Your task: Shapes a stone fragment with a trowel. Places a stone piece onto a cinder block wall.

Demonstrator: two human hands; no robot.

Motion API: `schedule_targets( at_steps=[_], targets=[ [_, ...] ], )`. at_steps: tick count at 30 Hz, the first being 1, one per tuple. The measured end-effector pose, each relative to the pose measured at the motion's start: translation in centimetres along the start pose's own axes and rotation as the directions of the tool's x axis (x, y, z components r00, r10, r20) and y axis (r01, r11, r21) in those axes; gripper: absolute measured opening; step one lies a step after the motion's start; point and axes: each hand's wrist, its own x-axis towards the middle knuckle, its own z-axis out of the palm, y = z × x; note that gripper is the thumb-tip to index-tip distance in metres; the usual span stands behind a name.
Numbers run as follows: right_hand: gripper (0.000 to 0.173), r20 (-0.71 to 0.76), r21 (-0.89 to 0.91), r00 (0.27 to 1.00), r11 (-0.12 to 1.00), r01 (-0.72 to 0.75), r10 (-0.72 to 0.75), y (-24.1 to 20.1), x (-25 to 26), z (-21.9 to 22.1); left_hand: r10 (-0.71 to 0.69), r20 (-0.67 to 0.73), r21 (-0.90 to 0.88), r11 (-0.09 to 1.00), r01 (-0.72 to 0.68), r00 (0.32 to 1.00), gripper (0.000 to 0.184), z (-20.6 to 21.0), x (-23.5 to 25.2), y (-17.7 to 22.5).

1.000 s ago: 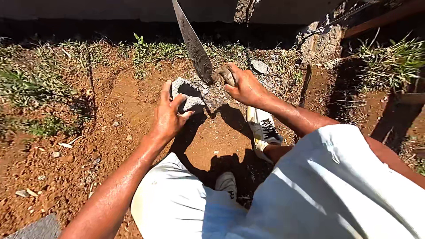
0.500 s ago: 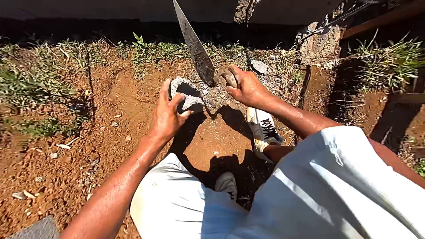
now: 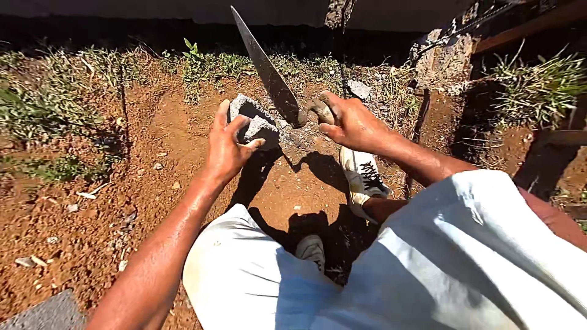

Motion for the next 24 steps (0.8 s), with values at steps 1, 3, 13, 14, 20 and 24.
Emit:
schedule_targets(
  at_steps=[1,3,13,14,20,24],
  targets=[
    [0.041,-0.062,0.0,0.996,0.998,0.07,-0.07,-1.6,-0.2,-1.2,0.015,0.002,0.003,1.0,-0.015,1.0,0.049,0.1,0.1,0.0],
    [0.042,-0.158,-0.005,0.971,0.983,0.183,-0.181,-3.5,-0.6,-2.2,0.039,0.0,0.004,0.999,-0.039,0.999,0.047,0.3,0.1,0.2],
    [0.041,0.141,-0.014,0.971,0.981,-0.195,0.195,5.1,-3.6,8.1,0.072,-0.001,-0.026,0.997,-0.072,0.997,0.045,0.1,-1.3,-0.5],
    [0.043,0.153,-0.006,0.957,0.969,-0.248,0.246,5.4,-3.7,8.2,0.053,-0.024,-0.058,0.997,-0.055,0.998,0.047,0.2,-0.8,-1.1],
    [0.057,0.468,-0.057,0.85,0.968,-0.244,0.242,6.3,-5.4,9.0,-0.317,-0.071,-0.596,0.774,0.214,0.946,0.048,-3.4,0.4,-1.7],
    [0.052,0.587,0.015,0.804,0.992,-0.127,0.094,5.9,-6.5,6.7,-0.317,-0.027,-0.861,0.49,0.139,0.948,0.037,-5.2,1.3,-0.1]
  ],
)
